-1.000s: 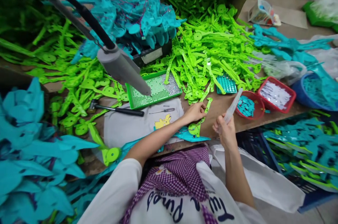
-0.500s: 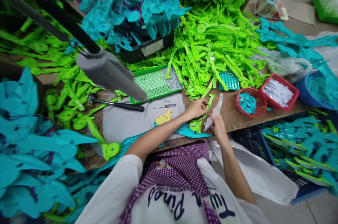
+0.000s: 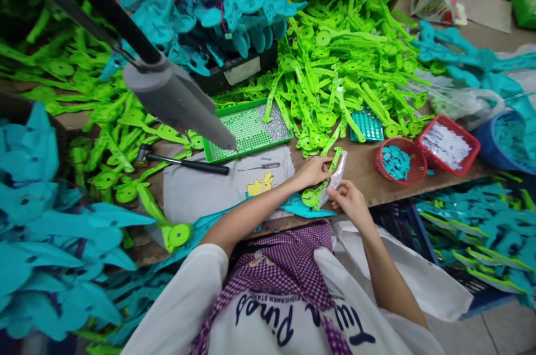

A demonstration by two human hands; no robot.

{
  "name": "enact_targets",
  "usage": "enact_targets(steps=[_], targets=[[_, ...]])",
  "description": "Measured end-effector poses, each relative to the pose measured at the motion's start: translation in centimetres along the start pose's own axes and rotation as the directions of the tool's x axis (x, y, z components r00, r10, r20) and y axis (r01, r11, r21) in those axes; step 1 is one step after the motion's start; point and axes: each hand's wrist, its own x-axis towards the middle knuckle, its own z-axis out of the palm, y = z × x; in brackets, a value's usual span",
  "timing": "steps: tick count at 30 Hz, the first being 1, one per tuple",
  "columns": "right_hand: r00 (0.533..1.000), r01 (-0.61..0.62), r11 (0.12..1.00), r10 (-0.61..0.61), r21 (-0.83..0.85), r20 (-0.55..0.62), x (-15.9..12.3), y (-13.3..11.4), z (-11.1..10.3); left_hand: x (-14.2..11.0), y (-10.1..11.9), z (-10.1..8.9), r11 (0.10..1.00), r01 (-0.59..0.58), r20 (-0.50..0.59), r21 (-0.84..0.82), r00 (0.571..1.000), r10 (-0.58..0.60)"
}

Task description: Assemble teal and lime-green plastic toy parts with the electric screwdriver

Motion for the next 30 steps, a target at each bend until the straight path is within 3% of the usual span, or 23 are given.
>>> enact_targets(steps=[4, 8, 11, 14, 19, 23, 30], targets=[[0.99, 0.095, 0.983, -0.11, -0.156, -0.089, 0.0, -0.3, -0.5, 0.0, -0.3, 0.1, 0.999, -0.037, -0.003, 0.015, 0.999, 0.037], [0.973, 0.198, 0.97, -0.212, -0.14, -0.089, 0.2, -0.2, -0.5, 0.1, -0.6, 0.2, 0.999, -0.032, 0.003, 0.033, 0.999, 0.032], [0.972, 0.17, 0.985, -0.174, -0.043, -0.155, 0.8, -0.1, -0.4, 0.1, -0.4, 0.0, 0.999, -0.025, 0.016, 0.047, 1.0, 0.025], [0.967, 0.113, 0.991, -0.125, -0.065, -0.221, 1.5, -0.2, -0.4, 0.1, -0.1, -0.2, 0.998, -0.017, 0.024, 0.055, 1.0, 0.016], [0.941, 0.169, 0.972, -0.208, -0.162, -0.268, 2.4, -0.5, 0.0, 0.0, 0.1, -0.3, 0.999, -0.008, 0.029, 0.05, 1.0, 0.007], [0.943, 0.187, 0.968, -0.224, -0.165, -0.245, 2.5, -0.2, -0.3, -0.1, 0.2, -0.3, 0.993, -0.046, 0.048, 0.104, 0.998, 0.041], [0.96, 0.158, 0.938, -0.219, -0.309, -0.173, 2.8, -0.3, -1.4, 0.2, 0.3, -0.8, 0.96, -0.119, 0.13, 0.255, 0.988, 0.088]])
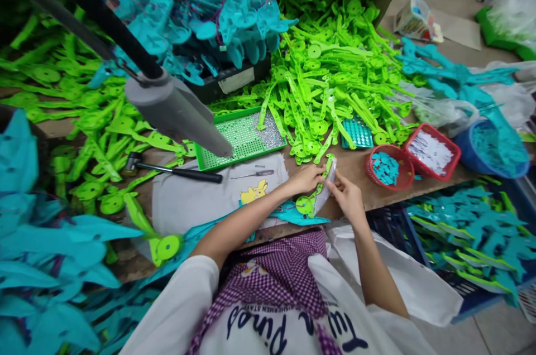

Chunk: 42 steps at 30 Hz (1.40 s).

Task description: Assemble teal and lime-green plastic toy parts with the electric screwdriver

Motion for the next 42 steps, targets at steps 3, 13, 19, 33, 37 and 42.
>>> enact_targets(steps=[3, 13, 19, 33, 37, 42], targets=[[1.0, 0.015, 0.997, -0.015, -0.07, 0.007, -0.1, -0.1, 0.0, 0.0, 0.0, -0.2, 0.999, -0.001, 0.023, -0.047, 1.0, 0.002], [0.989, 0.126, 0.982, -0.112, -0.144, 0.101, -0.1, -1.0, -1.1, 0.0, -0.3, 0.0, 0.995, 0.006, 0.037, -0.102, 0.999, -0.002], [0.916, 0.377, 0.829, -0.401, -0.413, 0.031, 1.7, -1.7, -2.4, 0.0, -0.4, 0.2, 0.991, 0.038, 0.049, -0.129, 0.998, -0.032], [0.865, 0.474, 0.624, -0.461, -0.621, 0.197, 3.6, -1.8, -2.1, -0.2, 0.1, -0.2, 0.988, 0.069, 0.033, -0.139, 0.997, -0.065], [0.88, 0.457, 0.75, -0.458, -0.478, 0.122, 4.1, -3.6, -2.8, -0.3, 0.1, -0.1, 0.987, 0.041, 0.005, -0.157, 0.999, -0.04], [0.831, 0.52, 0.767, -0.556, -0.377, 0.015, 7.7, -10.4, 0.6, -0.3, 0.2, -0.1, 0.982, 0.094, -0.004, -0.162, 0.995, -0.096]])
